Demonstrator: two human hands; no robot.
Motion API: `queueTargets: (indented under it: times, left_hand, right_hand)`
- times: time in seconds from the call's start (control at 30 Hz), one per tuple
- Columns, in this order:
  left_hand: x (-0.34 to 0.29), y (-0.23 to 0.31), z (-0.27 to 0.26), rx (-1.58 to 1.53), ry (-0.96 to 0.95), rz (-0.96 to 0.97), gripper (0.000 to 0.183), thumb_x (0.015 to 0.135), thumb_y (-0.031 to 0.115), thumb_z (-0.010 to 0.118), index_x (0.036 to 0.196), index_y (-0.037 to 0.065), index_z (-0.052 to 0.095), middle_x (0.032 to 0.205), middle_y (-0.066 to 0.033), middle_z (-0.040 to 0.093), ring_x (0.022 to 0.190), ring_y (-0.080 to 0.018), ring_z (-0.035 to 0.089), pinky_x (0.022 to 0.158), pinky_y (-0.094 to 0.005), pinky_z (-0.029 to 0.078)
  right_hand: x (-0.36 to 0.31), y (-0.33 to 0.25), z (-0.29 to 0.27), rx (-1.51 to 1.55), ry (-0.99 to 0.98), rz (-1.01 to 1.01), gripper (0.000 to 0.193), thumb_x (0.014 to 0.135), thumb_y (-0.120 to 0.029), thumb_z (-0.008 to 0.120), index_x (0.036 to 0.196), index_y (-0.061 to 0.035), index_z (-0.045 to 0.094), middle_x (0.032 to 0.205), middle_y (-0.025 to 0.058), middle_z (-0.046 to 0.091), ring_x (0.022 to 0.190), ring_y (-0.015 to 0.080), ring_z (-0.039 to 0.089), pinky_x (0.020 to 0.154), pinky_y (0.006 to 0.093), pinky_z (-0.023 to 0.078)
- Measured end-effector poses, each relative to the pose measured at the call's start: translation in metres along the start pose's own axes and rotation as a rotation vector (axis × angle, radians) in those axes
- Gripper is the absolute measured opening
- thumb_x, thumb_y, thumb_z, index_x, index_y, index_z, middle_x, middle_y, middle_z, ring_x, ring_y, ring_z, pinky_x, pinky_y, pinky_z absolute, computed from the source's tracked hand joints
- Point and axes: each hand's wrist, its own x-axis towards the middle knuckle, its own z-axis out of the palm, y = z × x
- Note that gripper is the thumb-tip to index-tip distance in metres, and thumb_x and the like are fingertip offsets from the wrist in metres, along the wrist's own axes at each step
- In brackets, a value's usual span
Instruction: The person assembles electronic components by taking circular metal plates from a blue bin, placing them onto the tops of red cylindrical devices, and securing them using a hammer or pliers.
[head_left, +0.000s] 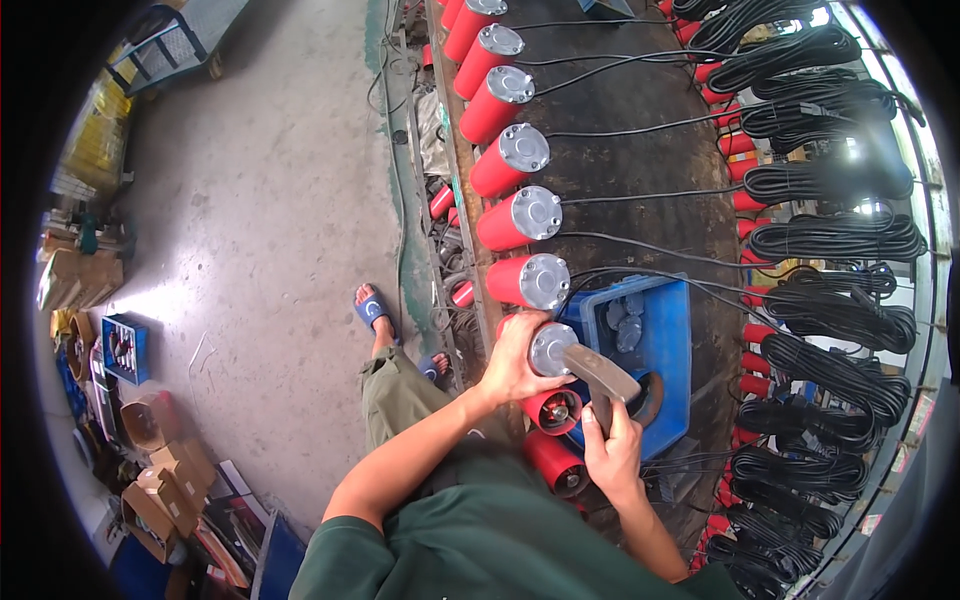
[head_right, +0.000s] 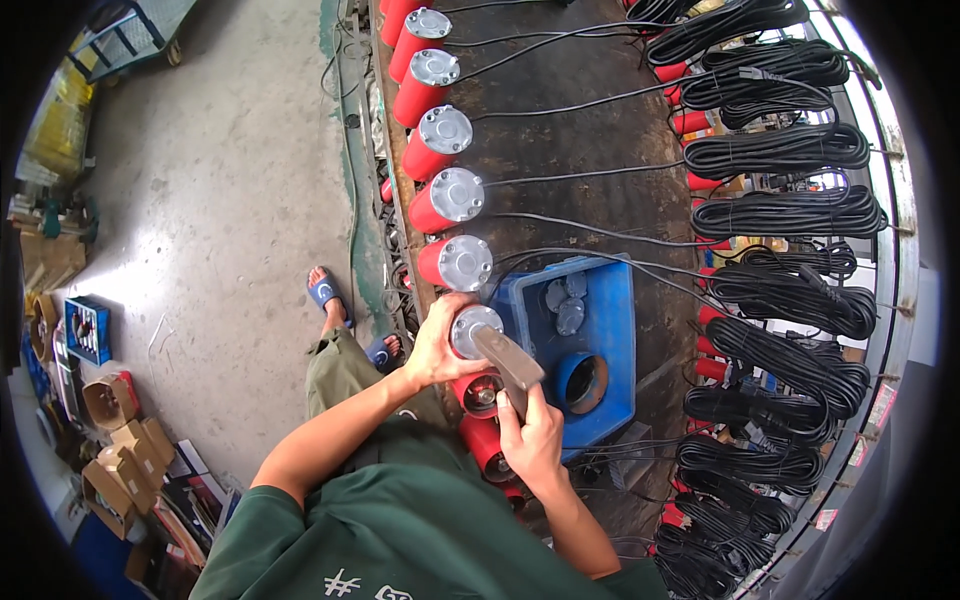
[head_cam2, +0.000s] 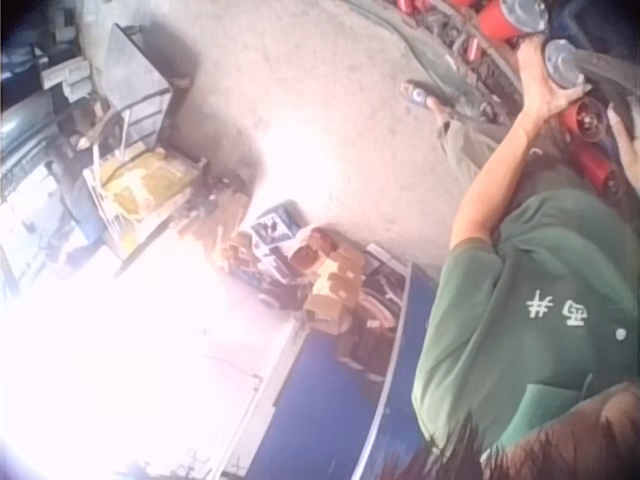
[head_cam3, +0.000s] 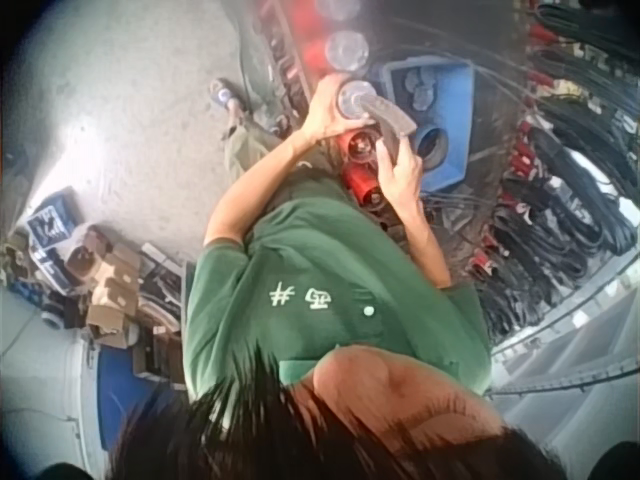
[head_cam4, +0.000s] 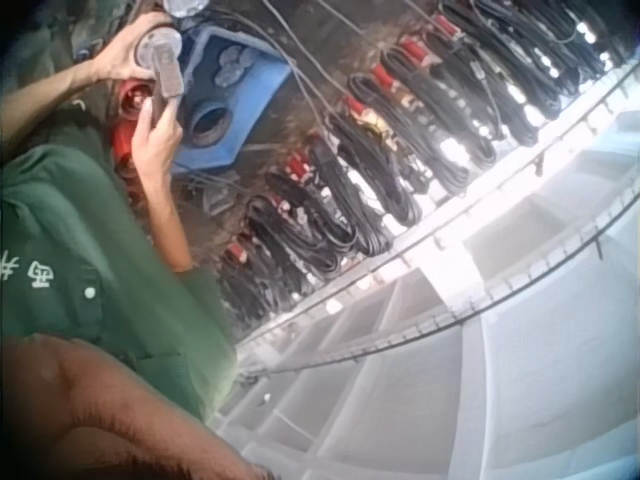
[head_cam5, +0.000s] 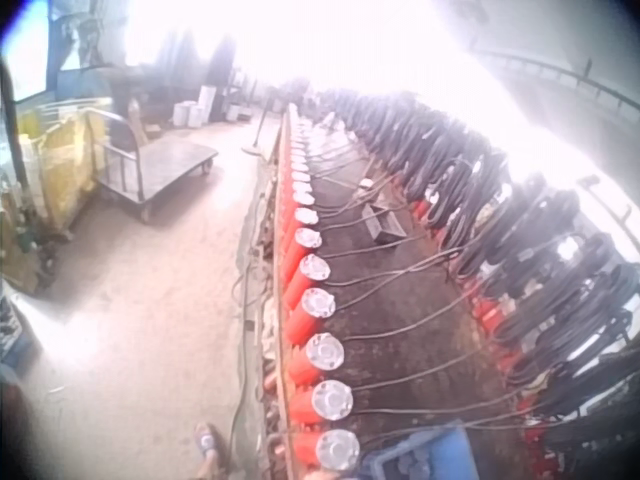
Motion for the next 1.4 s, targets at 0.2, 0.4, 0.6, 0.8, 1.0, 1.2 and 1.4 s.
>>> queueTargets:
  times: [0.2,0.4,0.6,0.8,1.0,1.2,1.4]
  left_hand:
    - [-0.001,-0.003,-0.001,0.014,0.003,0.014,0.095,0.061,0.029,0.097,0.141,0.003,0.054,0.134,-0.0185,0.061,0.127,-0.0382,0.06,0.113,-0.0471,0.046]
    - [0.001,0.0,0.004,0.007,0.005,0.01,0.093,0.063,0.029,0.096,0.142,0.003,0.053,0.133,-0.0179,0.061,0.127,-0.0364,0.06,0.113,-0.0458,0.047]
    - [-0.01,-0.001,0.0,0.034,0.017,0.012,0.097,0.064,0.028,0.097,0.144,0.003,0.05,0.135,-0.0177,0.06,0.128,-0.0357,0.06,0.112,-0.0457,0.047]
    - [-0.006,-0.001,0.008,-0.016,0.021,0.021,0.095,0.062,0.027,0.096,0.144,0.003,0.055,0.137,-0.0215,0.061,0.13,-0.0423,0.057,0.113,-0.0502,0.046]
    - [-0.001,0.004,0.003,0.051,-0.029,-0.008,0.09,0.064,0.021,0.096,0.143,0.003,0.057,0.139,-0.0216,0.063,0.129,-0.0411,0.062,0.112,-0.0485,0.05]
    - [0.012,0.037,-0.002,0.186,-0.143,-0.106,0.089,0.066,0.022,0.099,0.14,0.001,0.054,0.126,-0.0195,0.066,0.115,-0.0352,0.069,0.103,-0.0443,0.055]
    - [0.026,0.06,-0.015,0.502,-0.309,0.088,0.092,0.068,0.021,0.097,0.146,0.002,0.053,0.136,-0.0237,0.062,0.125,-0.0426,0.062,0.106,-0.0483,0.052]
  right_hand:
    - [0.007,0.023,0.009,-0.023,-0.158,0.073,0.02,0.102,-0.016,0.069,0.11,0.0013,0.063,0.076,0.024,0.069,0.071,0.0434,0.073,0.061,0.0454,0.055]
    - [-0.011,0.032,0.017,-0.006,0.094,-0.018,0.021,0.103,-0.014,0.067,0.117,0.0023,0.065,0.084,0.0251,0.073,0.077,0.043,0.075,0.066,0.0451,0.057]
    - [0.012,0.008,-0.01,0.087,-0.197,0.151,0.02,0.104,-0.018,0.067,0.108,0.001,0.064,0.075,0.0228,0.069,0.069,0.0393,0.074,0.06,0.0437,0.054]
    - [-0.004,0.036,0.021,-0.015,-0.004,0.006,0.021,0.103,-0.016,0.067,0.113,0.0009,0.062,0.075,0.0236,0.07,0.073,0.0456,0.072,0.062,0.0502,0.055]
    - [0.015,0.041,-0.022,0.201,-0.217,0.222,0.03,0.103,-0.028,0.07,0.099,0.0006,0.064,0.072,0.0132,0.062,0.065,0.0161,0.058,0.062,0.0378,0.048]
    - [0.003,0.11,-0.058,0.157,0.104,0.334,0.037,0.101,-0.035,0.071,0.097,0.0011,0.065,0.073,0.0226,0.066,0.069,0.0341,0.071,0.063,0.0438,0.051]
    - [0.003,0.161,-0.048,0.121,0.168,0.422,0.033,0.099,-0.033,0.068,0.103,0.0003,0.067,0.087,0.0275,0.072,0.09,0.0471,0.072,0.078,0.0541,0.055]
